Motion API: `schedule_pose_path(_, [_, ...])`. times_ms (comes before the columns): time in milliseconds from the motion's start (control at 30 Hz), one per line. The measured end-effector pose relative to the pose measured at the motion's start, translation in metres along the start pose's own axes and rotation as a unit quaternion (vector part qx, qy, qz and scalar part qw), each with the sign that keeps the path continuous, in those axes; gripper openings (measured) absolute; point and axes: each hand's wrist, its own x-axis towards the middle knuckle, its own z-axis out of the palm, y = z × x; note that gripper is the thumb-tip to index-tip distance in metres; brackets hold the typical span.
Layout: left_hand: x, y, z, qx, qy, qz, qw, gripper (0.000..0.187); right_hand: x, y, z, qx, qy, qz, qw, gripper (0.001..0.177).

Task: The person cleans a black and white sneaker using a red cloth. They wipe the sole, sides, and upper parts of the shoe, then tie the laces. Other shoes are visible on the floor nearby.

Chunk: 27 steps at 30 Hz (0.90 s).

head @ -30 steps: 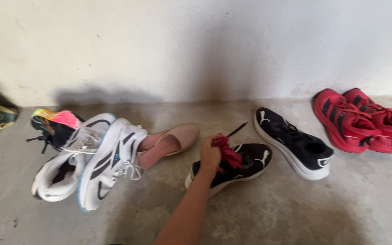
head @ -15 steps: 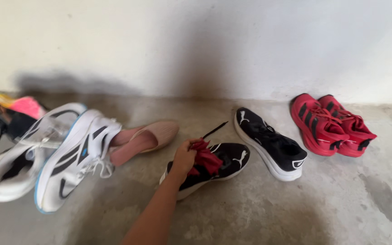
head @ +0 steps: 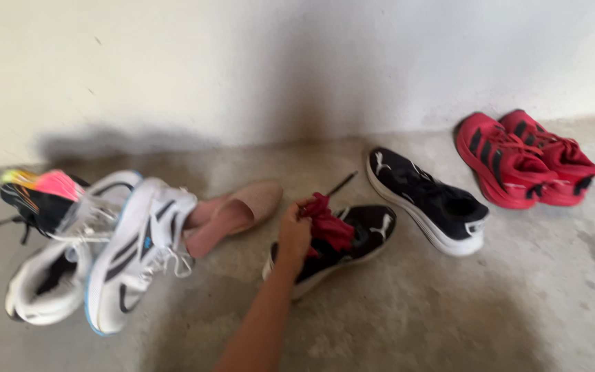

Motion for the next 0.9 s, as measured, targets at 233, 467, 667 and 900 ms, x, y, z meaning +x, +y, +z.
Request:
schedule_pose_path(233, [-0.023, 0.044, 0.066, -0.033, -0.020, 0.023, 0.999, 0.042, -0.018, -0.019, 0.030, 0.192, -0.128, 0.185, 0.955, 0.047])
schedule_pose_path(467, [-0.017, 0.070, 0.046, 0.305, -0.140, 0.147, 0.931, 0.063, 0.041, 0.007, 0.016, -0.126, 0.010, 0.035, 0.991, 0.028])
schedule_pose_path(667, [-0.043, 0.037, 0.023, 0.738, -0.213, -0.022, 0.639, 0.119, 0.037, -0.046, -0.016, -0.180, 0.254, -0.441, 0.842, 0.018])
schedule_pose_path(900, [-0.038, -0.013, 0.017, 0.728, -0.174, 0.021, 0.663, 0.114, 0.018, 0.163, 0.049, -0.532, -0.051, -0.195, 0.823, 0.037])
